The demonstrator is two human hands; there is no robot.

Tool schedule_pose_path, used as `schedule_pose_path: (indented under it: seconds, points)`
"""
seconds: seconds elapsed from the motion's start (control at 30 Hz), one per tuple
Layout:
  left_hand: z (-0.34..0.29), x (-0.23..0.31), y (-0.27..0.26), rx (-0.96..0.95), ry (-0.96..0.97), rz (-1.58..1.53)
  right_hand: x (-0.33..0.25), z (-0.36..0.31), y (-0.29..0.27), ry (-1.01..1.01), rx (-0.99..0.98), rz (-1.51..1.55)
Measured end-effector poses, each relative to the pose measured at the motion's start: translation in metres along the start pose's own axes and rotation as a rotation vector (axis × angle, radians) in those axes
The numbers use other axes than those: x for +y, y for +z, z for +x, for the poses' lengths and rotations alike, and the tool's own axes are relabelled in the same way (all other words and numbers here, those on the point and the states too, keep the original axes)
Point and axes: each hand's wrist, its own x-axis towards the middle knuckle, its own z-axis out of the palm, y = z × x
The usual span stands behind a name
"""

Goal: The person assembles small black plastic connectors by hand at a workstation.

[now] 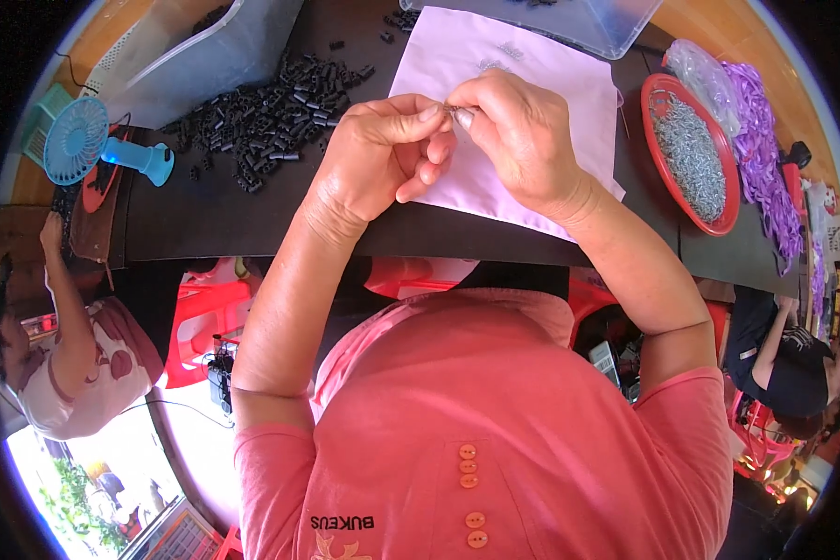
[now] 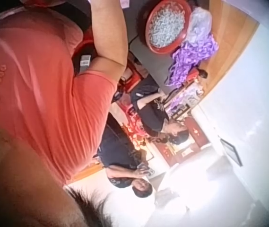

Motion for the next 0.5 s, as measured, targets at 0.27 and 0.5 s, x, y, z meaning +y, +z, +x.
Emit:
schedule_pose_path:
  seconds: [0.27, 0.5]
  points:
    - [-0.001, 0.001, 0.015, 0.15, 0.079, 0.123, 0.001, 0.001, -0.003, 0.037, 0.028, -0.037]
    - [-0.001, 0.0, 0.02, 0.29, 0.05, 0.201, 0.015, 0.005, -0.013, 0.171, -0.017, -0.144]
